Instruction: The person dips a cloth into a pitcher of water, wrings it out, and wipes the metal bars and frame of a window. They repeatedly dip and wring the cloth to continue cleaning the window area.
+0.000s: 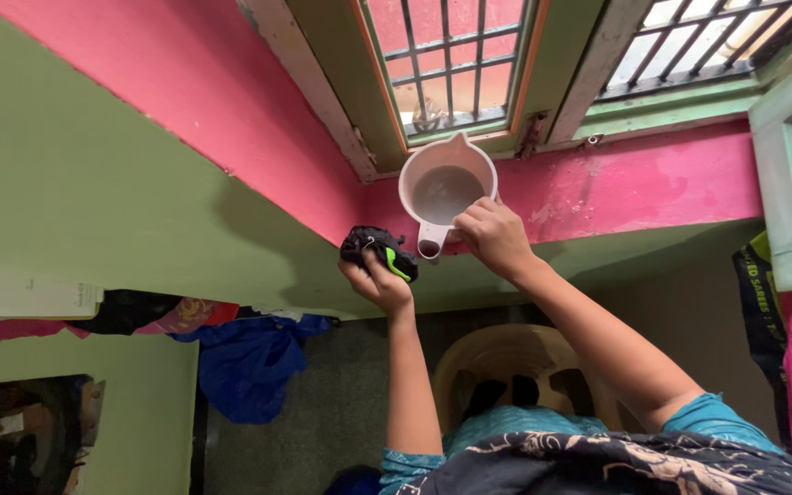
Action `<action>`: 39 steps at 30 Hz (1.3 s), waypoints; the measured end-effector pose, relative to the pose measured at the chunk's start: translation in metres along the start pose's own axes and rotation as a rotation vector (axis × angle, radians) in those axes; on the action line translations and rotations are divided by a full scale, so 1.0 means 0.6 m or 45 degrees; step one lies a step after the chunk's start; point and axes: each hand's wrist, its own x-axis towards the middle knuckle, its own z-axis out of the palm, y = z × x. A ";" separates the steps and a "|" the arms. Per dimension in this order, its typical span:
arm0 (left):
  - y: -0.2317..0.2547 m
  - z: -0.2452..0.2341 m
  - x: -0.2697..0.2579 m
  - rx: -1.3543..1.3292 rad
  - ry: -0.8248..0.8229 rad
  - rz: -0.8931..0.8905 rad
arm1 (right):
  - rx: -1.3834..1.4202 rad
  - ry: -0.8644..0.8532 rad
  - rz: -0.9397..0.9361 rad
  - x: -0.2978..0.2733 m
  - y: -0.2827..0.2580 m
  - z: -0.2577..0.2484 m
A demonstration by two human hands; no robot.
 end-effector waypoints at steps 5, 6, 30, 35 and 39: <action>0.092 0.056 0.025 0.181 -0.190 0.076 | -0.006 0.071 -0.017 0.008 -0.011 -0.003; 0.106 0.078 0.030 0.126 -0.210 0.058 | -0.037 0.081 -0.020 0.007 -0.015 -0.003; 0.006 0.155 0.046 1.195 -0.498 0.211 | -0.093 -1.154 0.177 0.147 0.139 0.237; 0.006 0.155 0.045 1.260 -0.487 0.240 | -0.023 -1.063 0.263 0.144 0.114 0.202; 0.013 0.162 0.047 1.255 -0.455 0.241 | 0.064 -0.319 0.145 0.137 0.053 0.102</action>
